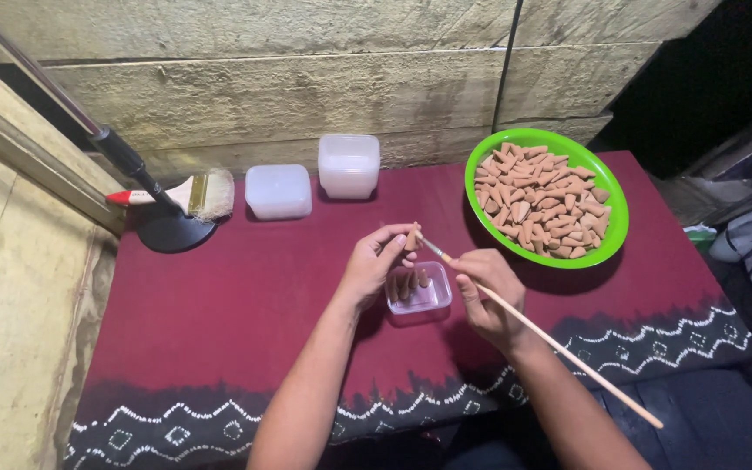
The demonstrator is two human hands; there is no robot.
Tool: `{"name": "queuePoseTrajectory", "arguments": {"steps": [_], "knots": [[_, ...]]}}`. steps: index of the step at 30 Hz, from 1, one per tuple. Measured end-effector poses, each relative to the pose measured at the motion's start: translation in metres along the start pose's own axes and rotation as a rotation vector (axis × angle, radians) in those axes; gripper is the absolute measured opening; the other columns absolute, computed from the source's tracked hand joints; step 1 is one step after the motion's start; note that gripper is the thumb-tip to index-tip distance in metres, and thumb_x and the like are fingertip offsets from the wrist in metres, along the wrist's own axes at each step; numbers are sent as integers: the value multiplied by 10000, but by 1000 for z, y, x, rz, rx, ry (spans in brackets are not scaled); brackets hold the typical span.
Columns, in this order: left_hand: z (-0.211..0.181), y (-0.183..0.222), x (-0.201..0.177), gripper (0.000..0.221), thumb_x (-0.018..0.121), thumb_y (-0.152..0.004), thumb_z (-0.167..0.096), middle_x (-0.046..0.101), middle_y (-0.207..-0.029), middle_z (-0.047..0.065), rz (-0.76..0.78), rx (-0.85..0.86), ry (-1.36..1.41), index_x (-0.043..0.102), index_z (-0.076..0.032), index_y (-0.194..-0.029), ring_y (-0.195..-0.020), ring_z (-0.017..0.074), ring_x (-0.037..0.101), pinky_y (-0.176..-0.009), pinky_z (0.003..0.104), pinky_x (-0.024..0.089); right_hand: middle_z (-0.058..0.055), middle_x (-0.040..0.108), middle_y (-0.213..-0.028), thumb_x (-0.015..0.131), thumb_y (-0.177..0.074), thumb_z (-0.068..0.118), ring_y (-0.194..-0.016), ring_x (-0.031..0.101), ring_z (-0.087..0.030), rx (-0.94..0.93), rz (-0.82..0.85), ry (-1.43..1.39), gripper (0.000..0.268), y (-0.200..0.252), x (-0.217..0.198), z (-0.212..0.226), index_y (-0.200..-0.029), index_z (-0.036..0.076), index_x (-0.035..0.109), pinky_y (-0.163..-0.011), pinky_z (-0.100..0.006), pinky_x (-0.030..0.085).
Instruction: The person applies a substance to the tips of incense cones using a thin wooden stick and places them in a container.
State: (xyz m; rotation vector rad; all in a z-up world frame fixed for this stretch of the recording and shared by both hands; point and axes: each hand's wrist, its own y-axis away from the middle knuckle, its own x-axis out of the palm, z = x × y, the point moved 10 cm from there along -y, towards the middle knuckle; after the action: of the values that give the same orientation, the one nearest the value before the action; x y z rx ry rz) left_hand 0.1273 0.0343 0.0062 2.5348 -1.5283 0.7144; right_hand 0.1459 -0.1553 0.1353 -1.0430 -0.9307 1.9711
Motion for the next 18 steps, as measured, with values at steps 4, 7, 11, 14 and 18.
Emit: {"name": "queuePoseTrajectory", "arguments": {"steps": [4, 7, 11, 14, 18], "knots": [[5, -2, -8, 350, 659, -1006, -227, 727, -992, 214, -13, -3, -27, 691, 12, -1259, -870, 219, 724, -762, 315, 645, -178, 711, -852, 652, -959, 84, -763, 695, -395, -18, 43, -22, 167, -6, 4, 17, -996, -47, 747, -699, -467, 569], [6, -1, -8, 351, 649, -1010, -240, 733, -1014, 209, -24, -36, -22, 698, 16, -1244, -887, 198, 727, -770, 283, 644, -170, 705, -878, 606, -993, 96, -781, 689, -375, -18, 11, -5, 201, -10, -2, 14, -1041, -46, 741, -714, -464, 564], [6, -2, -6, 344, 624, -1025, -239, 727, -990, 189, -4, -15, 32, 658, 2, -1268, -846, 176, 714, -727, 261, 641, -170, 717, -902, 611, -991, 96, -809, 698, -376, -30, 11, -24, 199, -10, 1, 14, -1042, -49, 737, -734, -468, 566], [8, -4, -9, 324, 595, -1036, -233, 725, -971, 193, 4, -8, 34, 638, 3, -1255, -805, 165, 703, -681, 241, 629, -169, 728, -882, 631, -969, 78, -787, 703, -381, -21, 33, -66, 174, -9, 6, 18, -1010, -47, 745, -712, -468, 570], [20, -7, -10, 293, 532, -1055, -228, 734, -925, 162, 6, -32, 8, 645, -12, -1217, -760, 117, 693, -619, 201, 613, -171, 711, -908, 582, -1013, 111, -810, 690, -370, -23, 6, -6, 218, -11, 0, 9, -1052, -47, 729, -726, -462, 561]]}}
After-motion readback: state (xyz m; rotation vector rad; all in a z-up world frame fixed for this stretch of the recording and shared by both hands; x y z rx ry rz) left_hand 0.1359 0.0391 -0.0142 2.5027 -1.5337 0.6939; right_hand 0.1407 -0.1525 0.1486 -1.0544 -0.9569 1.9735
